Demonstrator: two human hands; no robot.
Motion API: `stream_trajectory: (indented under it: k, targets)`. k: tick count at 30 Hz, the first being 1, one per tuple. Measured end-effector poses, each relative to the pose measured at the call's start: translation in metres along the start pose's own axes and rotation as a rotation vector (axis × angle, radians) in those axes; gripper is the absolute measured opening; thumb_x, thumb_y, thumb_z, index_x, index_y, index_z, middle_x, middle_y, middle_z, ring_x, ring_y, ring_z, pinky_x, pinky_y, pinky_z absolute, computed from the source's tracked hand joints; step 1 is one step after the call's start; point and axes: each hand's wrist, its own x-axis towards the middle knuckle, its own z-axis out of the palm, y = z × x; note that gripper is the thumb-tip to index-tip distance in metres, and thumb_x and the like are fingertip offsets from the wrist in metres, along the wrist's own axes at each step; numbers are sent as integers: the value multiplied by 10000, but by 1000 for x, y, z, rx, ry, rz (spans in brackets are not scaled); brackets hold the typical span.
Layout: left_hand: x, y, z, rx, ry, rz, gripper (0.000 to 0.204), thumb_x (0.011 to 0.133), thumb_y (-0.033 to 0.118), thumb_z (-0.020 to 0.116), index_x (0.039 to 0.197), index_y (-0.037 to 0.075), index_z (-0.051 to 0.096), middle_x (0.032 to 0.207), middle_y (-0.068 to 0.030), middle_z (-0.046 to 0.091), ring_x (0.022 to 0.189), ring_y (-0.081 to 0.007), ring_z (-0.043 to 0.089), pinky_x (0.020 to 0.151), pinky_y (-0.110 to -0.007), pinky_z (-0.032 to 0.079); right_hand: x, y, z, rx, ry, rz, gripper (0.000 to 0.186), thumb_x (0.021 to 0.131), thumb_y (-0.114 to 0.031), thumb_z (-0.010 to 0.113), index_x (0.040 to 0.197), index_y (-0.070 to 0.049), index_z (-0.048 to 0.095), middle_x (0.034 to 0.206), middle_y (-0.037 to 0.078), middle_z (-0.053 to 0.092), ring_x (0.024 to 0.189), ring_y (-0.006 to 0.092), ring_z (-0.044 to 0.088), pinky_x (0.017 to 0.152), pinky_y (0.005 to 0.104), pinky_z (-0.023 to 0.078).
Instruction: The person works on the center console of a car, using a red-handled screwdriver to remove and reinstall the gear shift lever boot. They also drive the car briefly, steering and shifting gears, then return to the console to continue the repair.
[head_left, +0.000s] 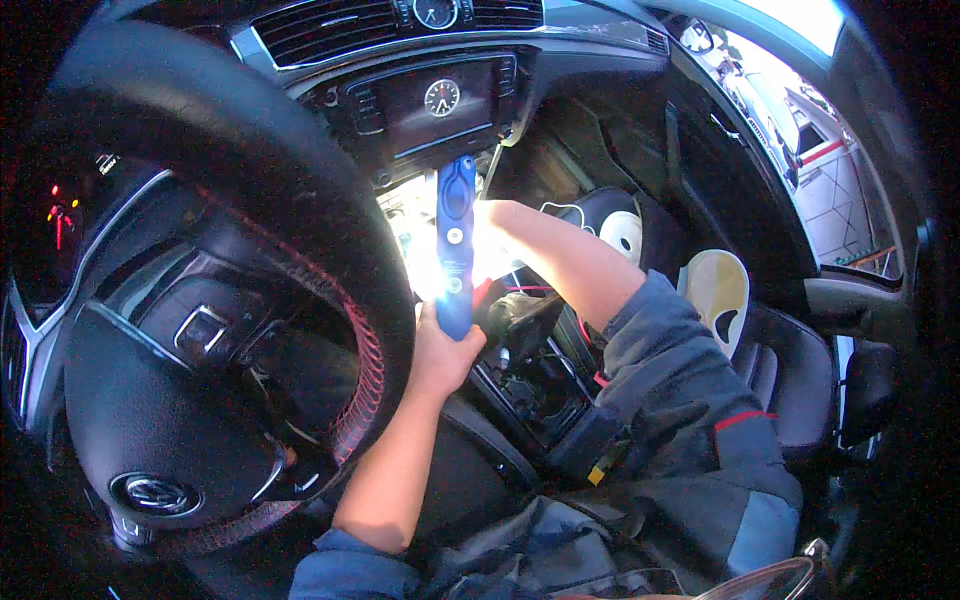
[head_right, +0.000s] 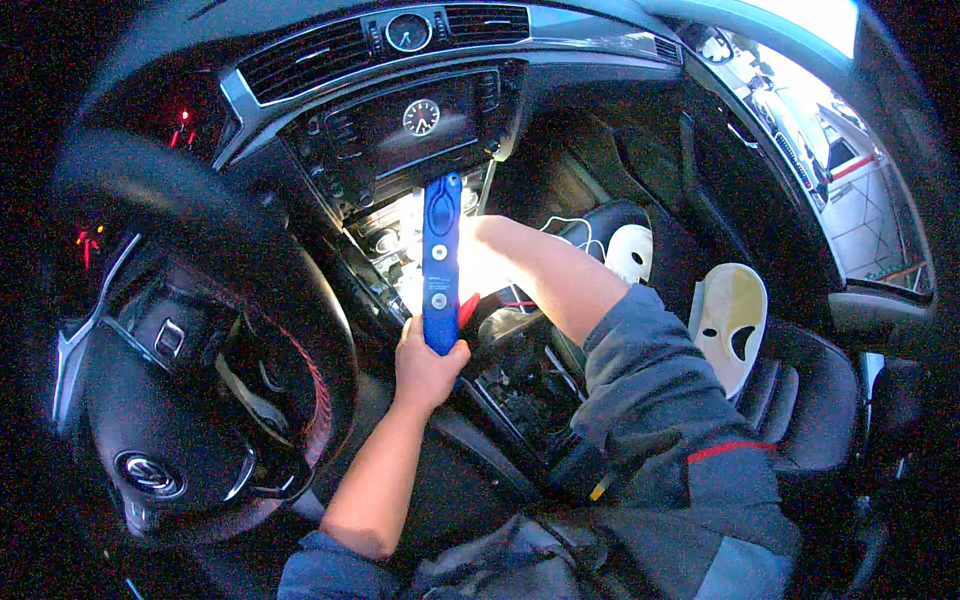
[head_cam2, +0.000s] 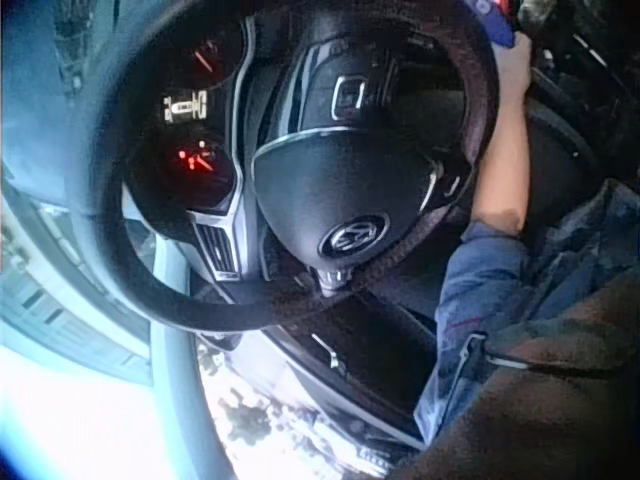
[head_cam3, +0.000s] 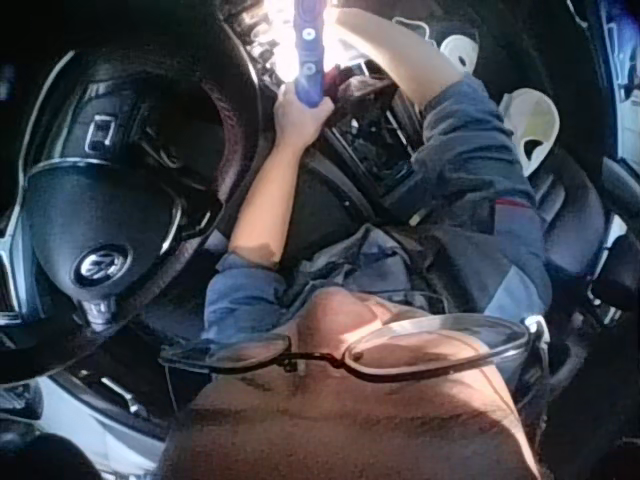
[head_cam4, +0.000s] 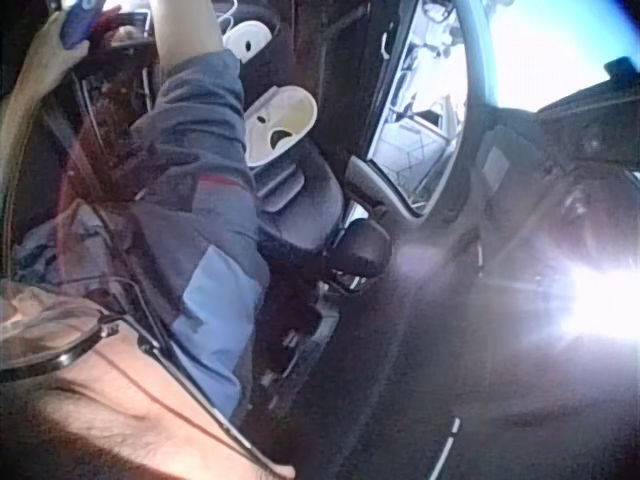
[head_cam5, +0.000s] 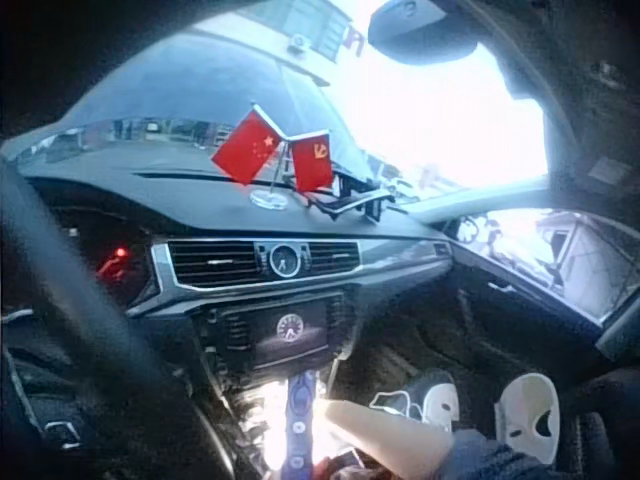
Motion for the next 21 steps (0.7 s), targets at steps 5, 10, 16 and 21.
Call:
stream_trajectory:
  k: [5, 10, 16, 21]
  targets:
    - [4, -6, 3, 125, -18, 31, 658, 752, 257, 780, 1304, -25, 559, 1144, -238, 613, 1090, -431, 625, 974, -487, 504, -12, 12, 4, 32, -2, 6, 682, 789, -494, 836, 1345, -141, 659, 1362, 131, 653, 1213, 327, 634, 1033, 454, 507]
    - [1, -11, 3, 135, 42, 83, 695, 748, 265, 779, 1327, -42, 547, 1199, -254, 589, 1147, -439, 601, 995, -488, 491, -31, 19, 6, 88, -4, 7, 698, 797, -497, 830, 1368, -139, 648, 1387, 132, 643, 1222, 326, 631, 1031, 452, 511]
    - [-3, -12, 5, 31, 82, 32, 693, 748, 194, 767, 1350, -46, 522, 1204, -241, 594, 1141, -418, 611, 1003, -492, 486, -48, 20, 20, 73, 151, 34, 784, 787, -524, 823, 1436, -150, 592, 1479, 146, 571, 1259, 324, 614, 1053, 455, 504]
    - [-22, -2, -12, 78, 13, -26, 574, 743, 147, 754, 1262, 0, 560, 1152, -192, 626, 1060, -359, 645, 981, -448, 502, -38, 27, 31, 71, 157, 6, 816, 764, -537, 831, 1431, -133, 593, 1475, 152, 572, 1261, 326, 612, 1056, 458, 502]
